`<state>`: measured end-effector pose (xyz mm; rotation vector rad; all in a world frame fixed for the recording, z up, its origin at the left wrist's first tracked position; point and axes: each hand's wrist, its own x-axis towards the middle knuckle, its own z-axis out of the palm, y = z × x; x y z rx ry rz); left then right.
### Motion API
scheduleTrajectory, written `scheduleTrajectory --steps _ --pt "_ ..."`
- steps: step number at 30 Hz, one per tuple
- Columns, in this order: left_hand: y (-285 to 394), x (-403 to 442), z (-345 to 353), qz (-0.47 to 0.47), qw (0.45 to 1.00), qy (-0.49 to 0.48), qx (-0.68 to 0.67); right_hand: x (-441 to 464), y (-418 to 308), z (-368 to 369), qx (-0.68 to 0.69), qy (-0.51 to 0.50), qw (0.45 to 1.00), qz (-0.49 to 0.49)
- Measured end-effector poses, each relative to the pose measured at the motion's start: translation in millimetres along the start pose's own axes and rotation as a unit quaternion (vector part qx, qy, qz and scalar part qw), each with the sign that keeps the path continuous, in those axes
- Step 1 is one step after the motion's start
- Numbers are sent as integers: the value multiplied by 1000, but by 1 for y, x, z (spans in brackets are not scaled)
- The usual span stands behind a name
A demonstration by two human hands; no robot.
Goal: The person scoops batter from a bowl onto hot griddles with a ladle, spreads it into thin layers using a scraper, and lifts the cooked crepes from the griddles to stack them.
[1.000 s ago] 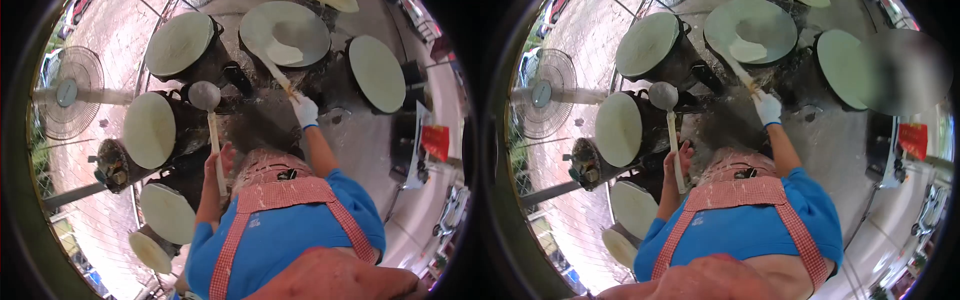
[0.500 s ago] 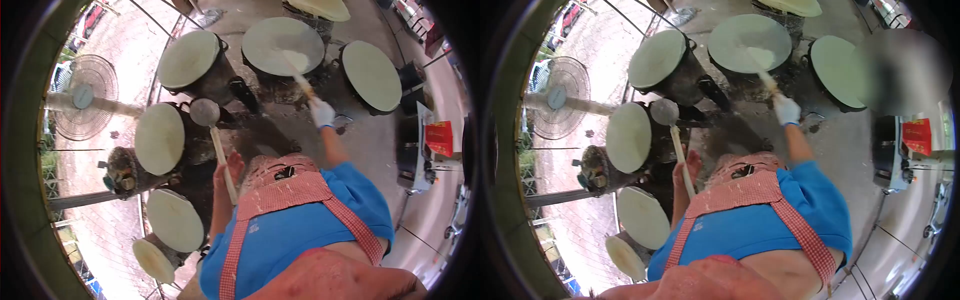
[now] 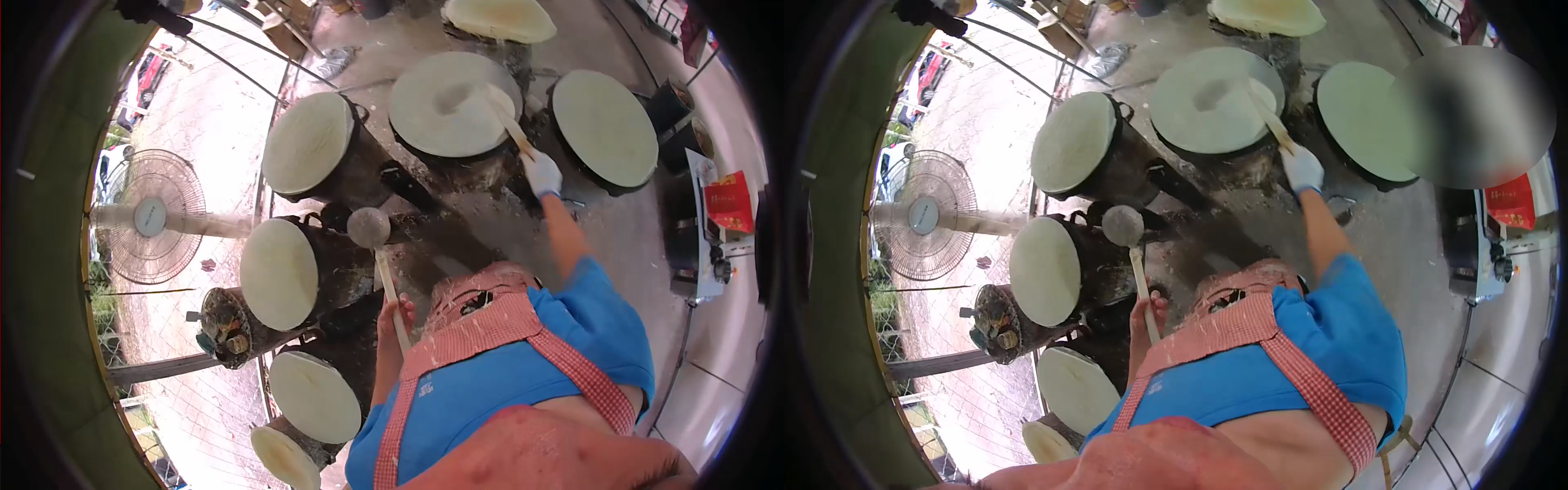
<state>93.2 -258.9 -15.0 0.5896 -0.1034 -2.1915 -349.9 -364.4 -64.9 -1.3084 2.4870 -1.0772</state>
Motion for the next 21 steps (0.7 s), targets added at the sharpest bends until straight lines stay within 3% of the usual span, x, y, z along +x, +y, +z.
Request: scheduleTrajectory --steps 2,3,4,5,8,10,11,13,14,16,17,18,19,21 --pt "-10 4 -6 -27 1000 5 -13 -6 -37 11 46 -56 997 6" --pt "-8 7 -13 -58 996 -20 -64 -19 -19 34 43 -28 993 -103" --pt "-1 16 -19 -88 989 -49 -110 -35 -21 23 -113 -135 975 -135" --pt "-1 20 -28 -118 977 -106 -143 -54 -28 0 -83 -147 982 -86" --pt "2 24 -19 -135 978 -113 -112 -14 56 13 -95 -118 988 26" --pt "6 36 -4 -134 986 -41 -85 24 15 -12 20 -17 1000 2" --pt "6 49 -11 -191 974 -26 -118 42 -3 -9 53 -33 998 23" --pt "1 68 -26 -303 932 25 -198 32 6 19 35 -41 998 -37" --pt "-1 70 -31 -304 932 29 -198 15 10 26 18 -58 996 -71" --pt "-11 84 -39 -308 921 -174 -164 -25 1 -16 -74 -147 985 -48" --pt "-15 79 -30 -290 933 -93 -192 -21 58 17 -2 -106 994 -10" --pt "-19 91 -30 -287 934 -103 -188 -10 112 52 71 -66 995 27" --pt "-23 90 -31 -259 947 -45 -182 26 44 -1 125 6 992 -31" --pt "-29 80 -24 -219 957 64 -178 107 38 20 41 -36 998 -32"
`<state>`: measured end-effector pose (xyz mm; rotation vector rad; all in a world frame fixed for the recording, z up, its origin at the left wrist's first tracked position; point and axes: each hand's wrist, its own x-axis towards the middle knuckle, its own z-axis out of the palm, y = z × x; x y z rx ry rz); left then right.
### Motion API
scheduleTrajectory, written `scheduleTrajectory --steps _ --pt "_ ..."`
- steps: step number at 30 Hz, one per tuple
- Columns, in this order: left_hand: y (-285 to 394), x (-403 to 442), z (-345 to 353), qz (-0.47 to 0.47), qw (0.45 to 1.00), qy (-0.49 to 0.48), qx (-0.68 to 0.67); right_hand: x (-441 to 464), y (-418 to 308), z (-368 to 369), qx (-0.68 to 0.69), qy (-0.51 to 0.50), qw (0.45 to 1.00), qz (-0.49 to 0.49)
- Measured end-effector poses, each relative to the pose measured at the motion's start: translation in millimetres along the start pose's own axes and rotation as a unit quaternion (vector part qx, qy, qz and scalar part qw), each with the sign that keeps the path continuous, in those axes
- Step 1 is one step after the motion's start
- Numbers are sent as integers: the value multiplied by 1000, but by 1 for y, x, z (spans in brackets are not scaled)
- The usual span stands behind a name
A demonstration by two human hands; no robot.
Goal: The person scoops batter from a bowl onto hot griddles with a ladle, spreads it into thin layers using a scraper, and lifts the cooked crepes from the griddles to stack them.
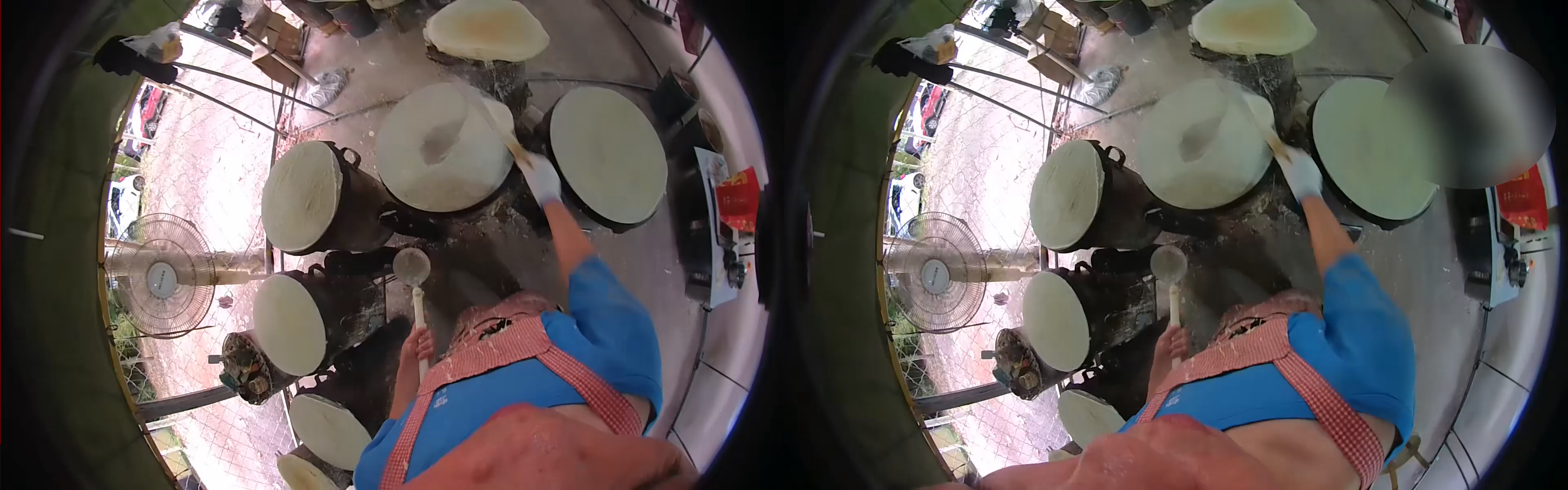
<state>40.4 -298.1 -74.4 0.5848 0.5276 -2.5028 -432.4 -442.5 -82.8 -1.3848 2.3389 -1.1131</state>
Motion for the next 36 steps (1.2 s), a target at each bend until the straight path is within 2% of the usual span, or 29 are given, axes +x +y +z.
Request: scheduleTrajectory --steps 3,5,6,7,9,10,11,12,13,14,15,16,17,18,19,20,21,22,23,25,28,30,31,33,35,36 --pt "-12 -4 14 40 997 50 -34 80 -30 0 65 -84 994 38" --pt "-10 -20 17 59 996 62 -25 56 -32 -8 169 -53 981 83" --pt "-10 -25 11 65 996 32 48 45 -22 -3 198 -50 973 105" --pt "-11 -30 8 69 991 8 118 13 -26 13 427 -39 892 143" --pt "-1 -32 12 57 995 28 73 -33 -48 34 341 -21 940 -7" --pt "2 -30 21 100 977 104 158 -36 -68 32 246 -75 966 6" --pt "7 -31 21 88 983 118 113 -43 -81 32 148 -138 979 23" --pt "10 -33 22 78 986 133 68 -40 -61 30 127 -156 980 10" --pt "22 -40 18 25 992 79 -96 -42 -58 17 156 -63 983 -77" --pt "27 -48 17 47 994 81 -55 -44 -55 4 165 32 972 -165" --pt "35 -54 13 48 994 82 -49 -49 -62 -23 311 -46 913 261" --pt "42 -57 3 48 998 48 -5 -49 -39 -16 379 -39 875 300" --pt "48 -64 -7 45 998 24 37 -64 -29 5 399 -25 883 247" --pt "57 -65 -13 20 998 51 13 -79 -19 26 420 -13 887 194" --pt "60 -58 -5 14 999 50 10 -90 -41 37 453 -28 857 243" --pt "56 -57 8 11 995 69 -71 -101 -65 46 484 -39 824 293" --pt "52 -54 20 11 985 87 -150 -109 -87 35 404 -84 868 276" --pt "45 -52 31 15 989 42 -140 -109 -86 24 362 -110 895 238" --pt "41 -54 32 19 989 44 -143 -109 -82 16 320 -137 916 197" --pt "42 -54 36 -11 992 9 -124 -93 -60 -3 395 -95 895 185" --pt "38 -52 33 4 992 14 -126 -87 -60 -5 461 -72 811 354" --pt "40 -45 33 4 991 16 -135 -108 -71 16 451 -122 814 347" --pt "39 -43 34 5 988 29 -149 -117 -72 16 451 -166 798 364" --pt "36 -41 34 9 985 41 -165 -121 -53 14 356 -163 874 288" --pt "37 -40 35 25 986 78 -146 -96 -26 5 376 -112 906 161" --pt "41 -37 30 16 990 59 -128 -72 -17 -4 375 -125 892 220"
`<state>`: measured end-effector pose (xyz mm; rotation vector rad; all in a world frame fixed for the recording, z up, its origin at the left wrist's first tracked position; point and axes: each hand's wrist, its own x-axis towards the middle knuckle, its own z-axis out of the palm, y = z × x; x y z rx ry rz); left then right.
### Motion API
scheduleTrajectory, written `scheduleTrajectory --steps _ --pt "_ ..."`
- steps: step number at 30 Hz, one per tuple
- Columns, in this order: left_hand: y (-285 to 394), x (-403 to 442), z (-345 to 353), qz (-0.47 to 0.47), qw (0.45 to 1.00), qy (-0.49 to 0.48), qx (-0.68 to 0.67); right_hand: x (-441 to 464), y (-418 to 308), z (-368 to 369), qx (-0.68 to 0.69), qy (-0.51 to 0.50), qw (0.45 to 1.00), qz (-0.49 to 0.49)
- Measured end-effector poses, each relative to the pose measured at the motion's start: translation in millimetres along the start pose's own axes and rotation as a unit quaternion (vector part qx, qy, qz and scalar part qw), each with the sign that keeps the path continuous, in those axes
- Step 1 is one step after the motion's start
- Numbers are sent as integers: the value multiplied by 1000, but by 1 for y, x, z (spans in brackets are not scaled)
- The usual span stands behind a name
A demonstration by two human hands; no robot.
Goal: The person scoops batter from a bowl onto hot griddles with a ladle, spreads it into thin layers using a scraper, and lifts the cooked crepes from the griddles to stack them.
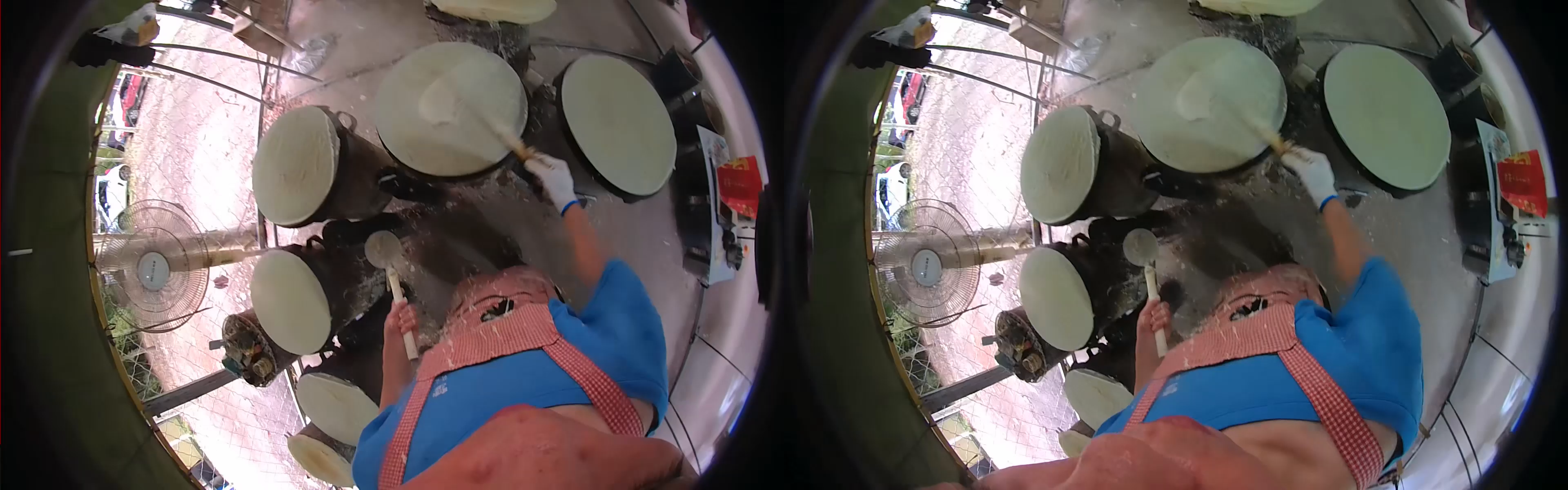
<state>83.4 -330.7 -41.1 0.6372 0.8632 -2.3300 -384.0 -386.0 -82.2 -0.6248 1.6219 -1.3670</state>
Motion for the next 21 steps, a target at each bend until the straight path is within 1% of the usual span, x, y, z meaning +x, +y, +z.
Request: scheduleTrajectory --steps 1,2,3,4,5,6,7,8,9,11,12,13,15,17,18,19,20,21 --pt "2 3 2 -12 1000 -15 18 23 -9 -4 -29 73 996 -53" --pt "4 4 3 3 1000 2 17 49 -18 -8 -157 121 972 -125" --pt "2 10 11 15 1000 18 14 62 -37 -12 -284 169 924 -193" --pt "4 19 17 12 1000 13 16 68 -50 -6 -398 152 888 -171" --pt "8 24 22 -4 1000 13 16 69 -64 6 -505 131 841 -143" --pt "13 29 28 -17 1000 12 16 80 -49 8 -588 90 781 -192" --pt "21 37 33 18 998 17 49 78 -37 9 -584 88 753 -290" --pt "27 47 38 56 995 25 77 64 -42 10 -597 56 741 -302" --pt "32 56 46 48 994 0 94 50 -54 9 -610 21 726 -316" --pt "45 82 68 25 991 -56 117 37 -61 -9 -634 21 705 -315" --pt "48 94 82 22 991 -52 122 39 -57 -20 -629 57 718 -292" --pt "50 105 98 18 990 -49 128 47 -44 -28 -578 126 761 -266" --pt "50 128 127 17 989 -46 138 39 -27 -24 -601 152 747 -241" --pt "36 144 155 51 983 -50 172 18 -24 -14 -622 67 714 -314" --pt "23 147 167 63 984 -44 162 7 -33 -13 -605 85 717 -335" --pt "13 151 176 76 985 -39 153 4 -35 -20 -615 94 719 -309" --pt "10 158 182 90 975 -17 202 4 -30 -26 -613 130 727 -281" --pt "3 162 183 131 960 -17 248 1 -24 -30 -609 167 733 -252"
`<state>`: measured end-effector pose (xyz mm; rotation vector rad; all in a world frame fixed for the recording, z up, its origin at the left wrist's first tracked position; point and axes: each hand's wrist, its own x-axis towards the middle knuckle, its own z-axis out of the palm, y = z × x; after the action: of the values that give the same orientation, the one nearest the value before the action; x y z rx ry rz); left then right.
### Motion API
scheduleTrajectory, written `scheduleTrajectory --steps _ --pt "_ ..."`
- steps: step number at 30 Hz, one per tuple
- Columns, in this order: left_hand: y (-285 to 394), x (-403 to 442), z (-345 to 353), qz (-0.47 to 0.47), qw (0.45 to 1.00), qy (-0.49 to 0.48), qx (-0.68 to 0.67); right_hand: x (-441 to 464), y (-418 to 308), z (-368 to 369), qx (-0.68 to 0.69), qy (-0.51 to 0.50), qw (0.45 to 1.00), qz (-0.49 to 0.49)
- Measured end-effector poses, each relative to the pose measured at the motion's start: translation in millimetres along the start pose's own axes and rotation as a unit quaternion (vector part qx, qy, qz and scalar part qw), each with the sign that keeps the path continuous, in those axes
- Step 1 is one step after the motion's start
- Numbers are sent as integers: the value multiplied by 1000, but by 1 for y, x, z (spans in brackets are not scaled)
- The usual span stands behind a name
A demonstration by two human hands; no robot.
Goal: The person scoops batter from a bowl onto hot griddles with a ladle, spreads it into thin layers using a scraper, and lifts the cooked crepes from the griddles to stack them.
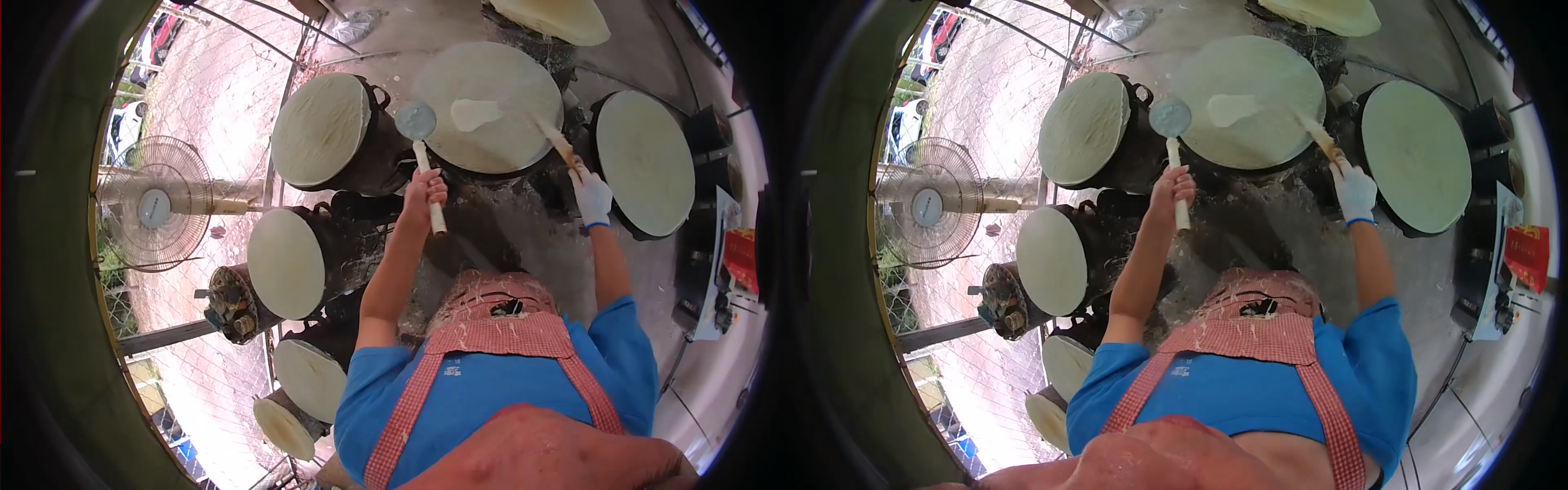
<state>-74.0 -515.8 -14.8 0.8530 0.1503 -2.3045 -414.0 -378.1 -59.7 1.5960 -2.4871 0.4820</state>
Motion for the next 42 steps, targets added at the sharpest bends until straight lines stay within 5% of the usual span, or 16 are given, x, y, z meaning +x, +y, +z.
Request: scheduleTrajectory --steps 3,6,8,9,10,12,14,16,17,19,21,22,26,35,37,42 --pt "-24 15 18 98 986 45 128 -35 -29 -2 -99 -91 991 -22" --pt "-42 49 16 78 980 41 180 -67 -80 0 30 -62 996 -51" --pt "-32 24 27 -68 996 -45 -28 -73 -90 1 66 -46 996 -27" --pt "-14 1 15 -265 943 -116 -164 -78 -92 -11 113 -35 993 -25" --pt "-20 -28 -7 19 968 -106 227 -79 -94 -24 158 -25 987 -25" --pt "-27 -59 -46 61 977 -140 150 -80 -98 -42 118 -37 991 -41" --pt "-37 -91 -48 -42 997 57 43 -96 -93 -37 65 44 990 -115" --pt "-33 -92 -48 -137 985 -10 -100 -89 -92 -37 39 50 987 -145" --pt "-30 -93 -49 -224 945 -83 -224 -87 -93 -39 55 111 986 -114" --pt "-34 -102 -51 -215 948 -97 -212 -79 -91 -44 62 169 979 -96" --pt "-37 -110 -55 -190 959 -140 -155 -69 -84 -50 -103 -53 991 -70" --pt "-38 -115 -58 -193 955 -150 -167 -66 -66 -37 -25 -111 993 -37" --pt "-45 -129 -69 -163 967 -35 -193 -38 -51 -25 61 -82 985 140" --pt "-42 -181 -128 12 966 122 -229 34 -200 36 388 -201 895 -84" --pt "-38 -194 -149 3 955 128 -266 30 -259 17 327 -125 910 -223" --pt "-14 -224 -173 16 950 138 -281 58 -340 46 97 -129 933 -322"
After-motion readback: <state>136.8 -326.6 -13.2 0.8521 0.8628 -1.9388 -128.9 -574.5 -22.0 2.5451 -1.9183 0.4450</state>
